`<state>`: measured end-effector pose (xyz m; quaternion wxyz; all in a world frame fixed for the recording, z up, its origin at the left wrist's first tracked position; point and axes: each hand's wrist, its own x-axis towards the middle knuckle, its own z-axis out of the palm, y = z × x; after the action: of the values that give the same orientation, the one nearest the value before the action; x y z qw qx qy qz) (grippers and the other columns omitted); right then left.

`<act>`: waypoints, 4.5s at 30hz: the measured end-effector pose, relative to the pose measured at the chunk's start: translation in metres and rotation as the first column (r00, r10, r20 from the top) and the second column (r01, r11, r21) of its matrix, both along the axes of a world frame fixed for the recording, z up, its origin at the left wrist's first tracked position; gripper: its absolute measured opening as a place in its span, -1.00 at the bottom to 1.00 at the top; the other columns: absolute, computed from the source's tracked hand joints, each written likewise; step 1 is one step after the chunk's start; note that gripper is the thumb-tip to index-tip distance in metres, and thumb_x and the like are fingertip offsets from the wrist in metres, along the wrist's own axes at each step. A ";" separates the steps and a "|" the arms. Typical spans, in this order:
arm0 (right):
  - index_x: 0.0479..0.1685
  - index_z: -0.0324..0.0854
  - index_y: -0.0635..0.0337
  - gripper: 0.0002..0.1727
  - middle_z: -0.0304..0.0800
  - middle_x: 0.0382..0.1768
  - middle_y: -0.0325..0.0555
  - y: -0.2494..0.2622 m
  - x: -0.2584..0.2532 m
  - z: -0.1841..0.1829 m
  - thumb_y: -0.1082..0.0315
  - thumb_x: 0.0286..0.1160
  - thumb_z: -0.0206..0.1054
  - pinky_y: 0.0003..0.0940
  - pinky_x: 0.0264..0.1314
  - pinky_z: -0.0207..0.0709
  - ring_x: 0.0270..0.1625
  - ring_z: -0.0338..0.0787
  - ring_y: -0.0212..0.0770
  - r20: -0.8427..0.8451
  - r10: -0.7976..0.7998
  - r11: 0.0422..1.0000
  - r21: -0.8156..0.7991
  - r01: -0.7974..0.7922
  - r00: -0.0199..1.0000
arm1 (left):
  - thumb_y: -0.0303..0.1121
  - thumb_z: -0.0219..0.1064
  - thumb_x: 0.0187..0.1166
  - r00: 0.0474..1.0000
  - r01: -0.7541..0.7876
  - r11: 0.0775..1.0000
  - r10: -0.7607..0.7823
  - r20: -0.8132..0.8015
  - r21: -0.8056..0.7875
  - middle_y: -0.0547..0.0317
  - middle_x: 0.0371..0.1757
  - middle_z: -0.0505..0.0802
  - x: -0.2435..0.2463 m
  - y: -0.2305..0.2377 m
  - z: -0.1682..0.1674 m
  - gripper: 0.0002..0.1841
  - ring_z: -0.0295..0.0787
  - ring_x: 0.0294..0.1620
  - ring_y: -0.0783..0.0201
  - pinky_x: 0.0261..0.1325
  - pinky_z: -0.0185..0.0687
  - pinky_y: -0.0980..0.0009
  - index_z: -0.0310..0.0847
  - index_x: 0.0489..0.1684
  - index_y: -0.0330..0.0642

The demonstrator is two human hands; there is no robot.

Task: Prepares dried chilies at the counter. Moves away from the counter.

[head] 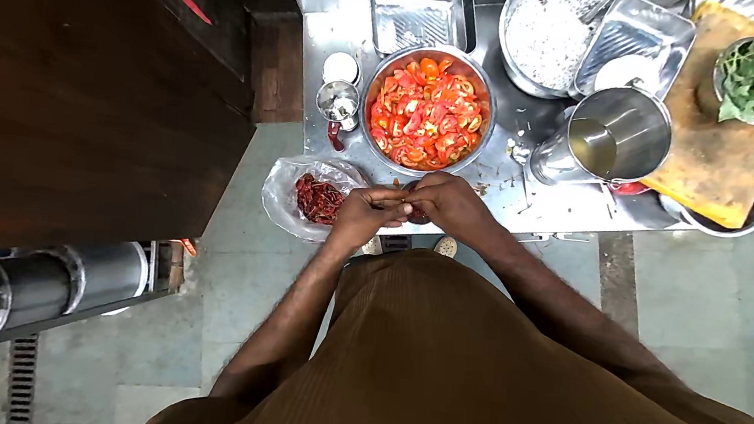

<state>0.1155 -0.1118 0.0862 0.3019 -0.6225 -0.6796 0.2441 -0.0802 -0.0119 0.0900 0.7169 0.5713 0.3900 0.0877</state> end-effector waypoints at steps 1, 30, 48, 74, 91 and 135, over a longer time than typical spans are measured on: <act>-0.02 0.92 -0.02 -0.75 0.85 -0.09 -0.21 0.001 -0.002 0.002 0.37 0.65 0.29 -0.21 0.26 0.68 0.09 0.80 -0.23 0.008 0.000 1.000 0.003 0.000 1.000 | -0.48 0.58 0.46 1.000 -0.018 0.999 0.018 0.000 0.029 -0.04 -0.04 0.95 0.001 0.000 -0.002 -0.68 0.97 -0.12 0.09 0.03 0.96 0.17 0.82 0.17 -0.30; -0.13 0.90 0.04 -0.87 0.90 -0.05 -0.21 -0.004 0.007 -0.015 0.29 0.59 0.43 -0.27 0.27 0.72 0.09 0.84 -0.30 -0.129 -0.107 0.989 0.088 0.119 0.986 | -0.54 0.38 0.63 0.998 0.031 0.989 -0.022 0.062 -0.146 -0.09 0.04 0.91 0.004 0.019 -0.004 -0.77 0.93 -0.03 0.11 0.15 0.89 0.21 0.77 0.15 -0.41; -0.14 0.91 0.07 -0.84 0.84 -0.12 -0.19 -0.009 0.009 -0.018 0.32 0.63 0.39 -0.29 0.28 0.64 0.10 0.76 -0.24 -0.119 -0.030 0.972 0.227 0.056 0.992 | -0.56 0.52 0.47 0.995 -0.082 0.974 0.093 0.042 -0.210 -0.02 -0.16 0.91 0.012 0.009 -0.012 -0.86 0.92 -0.21 0.18 -0.01 0.91 0.25 0.77 -0.10 -0.38; 0.00 0.86 0.09 -0.78 0.85 0.00 0.04 -0.042 0.079 -0.088 0.34 0.62 0.30 0.22 0.20 0.69 0.11 0.84 0.08 0.194 -0.464 0.804 -0.316 0.503 0.864 | -0.55 0.52 0.49 0.996 -0.079 0.988 0.085 -0.034 0.135 0.00 -0.05 0.95 0.019 0.006 -0.085 -0.78 0.96 -0.12 0.15 0.10 0.93 0.20 0.80 0.06 -0.31; 0.23 0.82 0.10 -0.66 0.94 0.04 -0.12 -0.021 0.020 -0.088 0.28 0.50 0.52 -0.12 0.31 0.76 0.04 0.92 -0.25 -0.190 -0.209 0.944 -0.294 0.148 0.959 | -0.37 0.74 0.23 0.983 0.037 0.957 0.017 -0.185 0.288 0.21 -0.18 0.97 0.041 -0.001 -0.127 -0.80 0.91 -0.11 0.32 0.16 0.83 0.16 0.95 -0.23 -0.08; 0.03 0.86 0.07 -0.77 0.94 -0.15 -0.16 -0.010 0.009 -0.098 0.32 0.72 0.26 -0.16 0.15 0.75 -0.10 0.89 -0.29 -0.177 -0.343 0.926 -0.226 0.301 0.923 | -0.40 0.78 0.17 0.989 0.050 0.954 -0.006 -0.150 0.297 0.14 -0.28 0.94 0.047 0.011 -0.115 -0.73 0.91 -0.28 0.27 -0.04 0.92 0.21 0.85 -0.26 -0.21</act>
<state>0.1246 -0.1218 -0.0118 0.3467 -0.7228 -0.5040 0.3213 -0.0333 -0.0007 -0.0245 0.5924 0.6838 0.4157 0.0933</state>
